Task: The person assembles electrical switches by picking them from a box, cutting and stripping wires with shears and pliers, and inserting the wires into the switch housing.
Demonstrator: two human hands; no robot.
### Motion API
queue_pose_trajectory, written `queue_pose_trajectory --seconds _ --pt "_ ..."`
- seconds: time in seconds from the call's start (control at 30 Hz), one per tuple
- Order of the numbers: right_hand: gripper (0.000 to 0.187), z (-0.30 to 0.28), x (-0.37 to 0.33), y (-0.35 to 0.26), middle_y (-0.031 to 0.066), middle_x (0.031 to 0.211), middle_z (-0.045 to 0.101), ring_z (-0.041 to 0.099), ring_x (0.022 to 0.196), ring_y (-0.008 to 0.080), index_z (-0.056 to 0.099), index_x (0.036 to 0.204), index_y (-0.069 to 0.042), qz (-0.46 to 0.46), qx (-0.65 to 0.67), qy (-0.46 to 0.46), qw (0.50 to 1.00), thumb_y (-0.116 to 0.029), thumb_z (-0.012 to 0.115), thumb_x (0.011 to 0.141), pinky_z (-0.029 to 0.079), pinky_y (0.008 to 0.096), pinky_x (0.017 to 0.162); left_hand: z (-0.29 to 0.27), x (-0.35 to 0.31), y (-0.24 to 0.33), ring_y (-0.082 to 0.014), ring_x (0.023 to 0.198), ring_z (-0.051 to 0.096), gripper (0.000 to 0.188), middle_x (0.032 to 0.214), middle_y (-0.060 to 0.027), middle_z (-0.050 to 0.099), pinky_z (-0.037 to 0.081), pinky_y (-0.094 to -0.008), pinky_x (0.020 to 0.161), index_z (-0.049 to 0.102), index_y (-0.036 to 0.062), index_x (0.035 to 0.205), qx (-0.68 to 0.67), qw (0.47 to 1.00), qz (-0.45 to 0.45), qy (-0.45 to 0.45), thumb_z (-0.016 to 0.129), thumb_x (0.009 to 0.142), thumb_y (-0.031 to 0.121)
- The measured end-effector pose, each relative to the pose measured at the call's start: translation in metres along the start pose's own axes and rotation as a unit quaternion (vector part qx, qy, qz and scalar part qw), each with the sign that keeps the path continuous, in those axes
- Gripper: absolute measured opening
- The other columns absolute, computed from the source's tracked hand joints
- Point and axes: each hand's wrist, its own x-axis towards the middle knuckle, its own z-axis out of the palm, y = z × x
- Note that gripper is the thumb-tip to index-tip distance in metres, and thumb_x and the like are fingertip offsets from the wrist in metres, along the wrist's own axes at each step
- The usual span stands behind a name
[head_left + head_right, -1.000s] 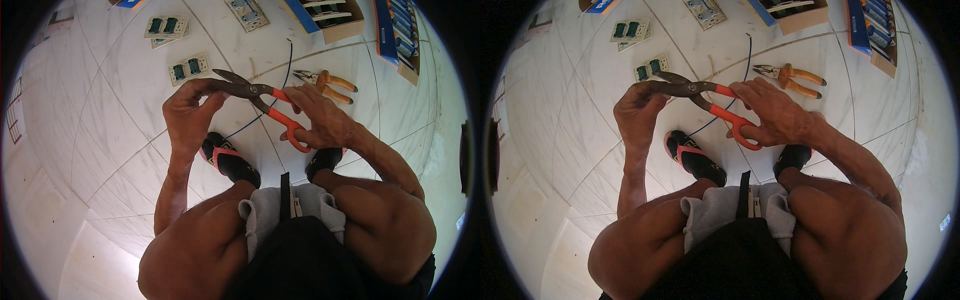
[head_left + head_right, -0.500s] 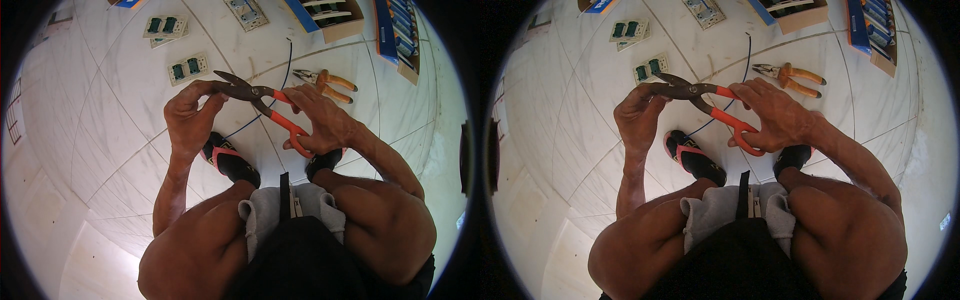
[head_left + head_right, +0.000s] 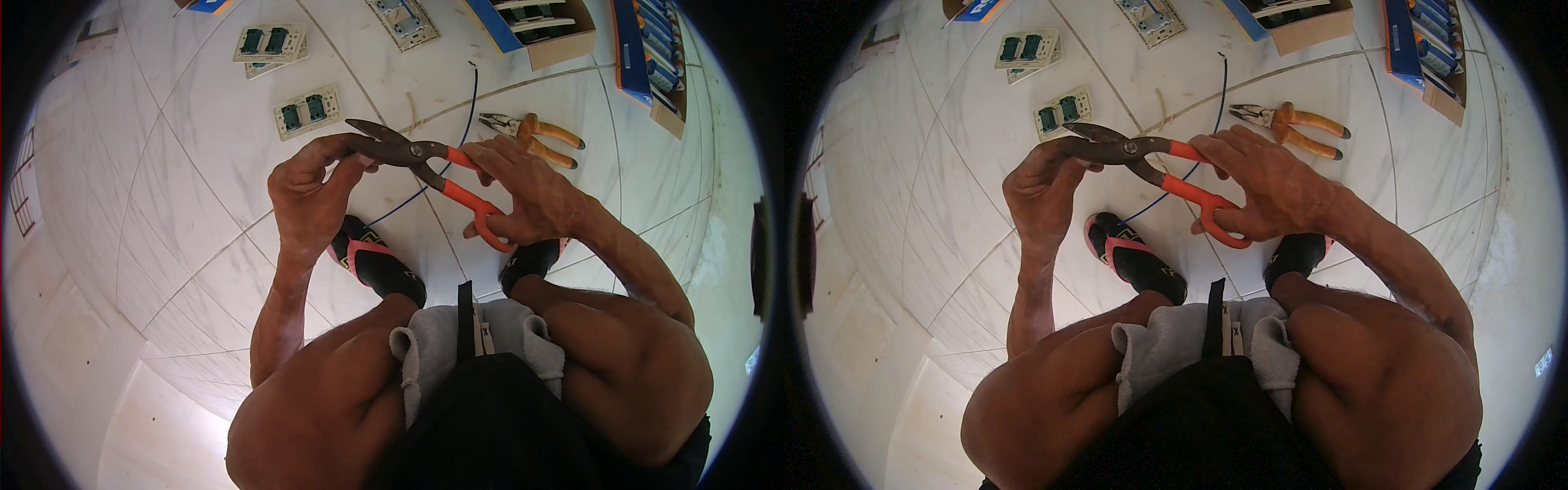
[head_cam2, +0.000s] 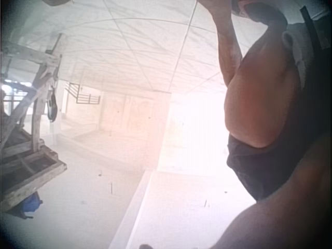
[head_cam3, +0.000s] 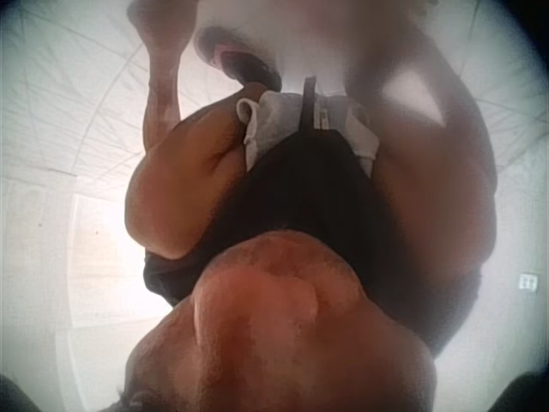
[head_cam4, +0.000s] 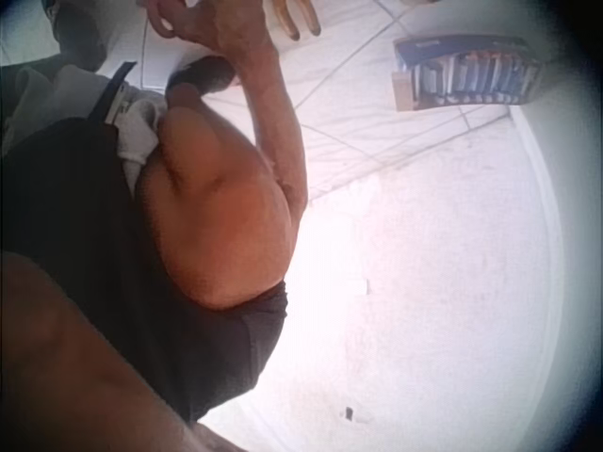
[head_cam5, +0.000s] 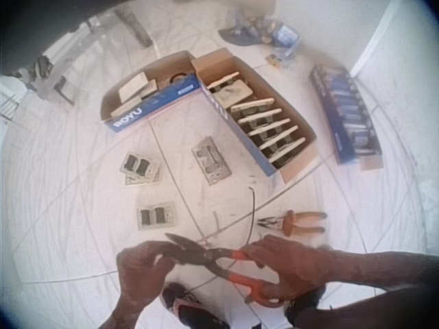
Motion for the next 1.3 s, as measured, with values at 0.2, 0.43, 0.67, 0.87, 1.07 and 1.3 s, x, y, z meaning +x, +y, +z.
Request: queue_pose_trajectory --seconds 0.2,0.43,0.67,0.87,1.07,1.3 --pt "0.084 -0.004 0.002 -0.005 0.0178 0.103 0.056 0.057 0.091 0.0316 0.043 0.133 0.003 -0.020 -0.037 0.014 0.999 -0.041 0.082 0.073 0.048 0.0451 0.078 0.000 0.000 0.002 -0.0144 0.081 0.068 0.012 0.088 -0.0100 0.072 0.054 -0.0274 0.076 0.070 -0.0064 0.101 -0.024 0.999 0.021 -0.018 0.063 0.091 -0.004" --pt "0.077 -0.005 0.003 -0.004 0.0181 0.104 0.057 0.057 0.093 0.0326 0.044 0.131 0.002 0.010 -0.022 -0.008 1.000 -0.035 0.080 0.073 0.048 0.0455 0.080 -0.001 0.001 0.000 -0.0155 0.079 0.068 0.014 0.089 -0.0112 0.073 0.056 -0.0283 0.074 0.069 -0.0065 0.104 -0.029 0.998 0.044 -0.039 0.061 0.093 -0.003" --pt "0.076 -0.003 0.000 0.000 0.0184 0.107 0.058 0.058 0.097 0.0336 0.044 0.132 0.001 0.016 -0.024 -0.006 1.000 -0.031 0.080 0.072 0.049 0.0463 0.083 0.002 0.002 0.002 -0.0136 0.077 0.067 0.014 0.089 -0.0099 0.072 0.055 -0.0261 0.071 0.069 -0.0054 0.105 -0.035 0.998 0.026 -0.037 0.063 0.094 0.000" --pt "0.085 -0.008 0.002 -0.004 0.0187 0.109 0.058 0.058 0.096 0.0330 0.045 0.131 0.002 -0.020 -0.040 0.004 0.999 -0.041 0.084 0.070 0.049 0.0465 0.082 -0.003 0.001 0.005 -0.0102 0.072 0.064 0.017 0.082 -0.0066 0.071 0.052 -0.0238 0.068 0.070 -0.0035 0.107 -0.004 0.998 0.017 -0.057 0.060 0.095 0.000" --pt "0.081 -0.010 0.002 -0.001 0.0181 0.103 0.058 0.058 0.092 0.0317 0.047 0.130 0.002 -0.020 -0.050 0.005 0.999 -0.038 0.082 0.070 0.049 0.0456 0.080 -0.006 0.002 0.008 -0.0081 0.070 0.061 0.017 0.078 -0.0051 0.069 0.050 -0.0229 0.066 0.071 -0.0025 0.107 0.016 0.997 0.015 -0.074 0.059 0.095 0.001" --pt "0.071 -0.005 0.001 -0.001 0.0153 0.096 0.057 0.056 0.088 0.0302 0.048 0.128 0.002 0.024 -0.003 0.018 1.000 -0.029 0.078 0.072 0.048 0.0442 0.079 0.000 0.004 0.013 -0.0077 0.074 0.062 0.015 0.081 -0.0041 0.071 0.049 -0.0224 0.070 0.071 -0.0020 0.104 0.012 0.999 -0.034 -0.040 0.062 0.093 0.002"
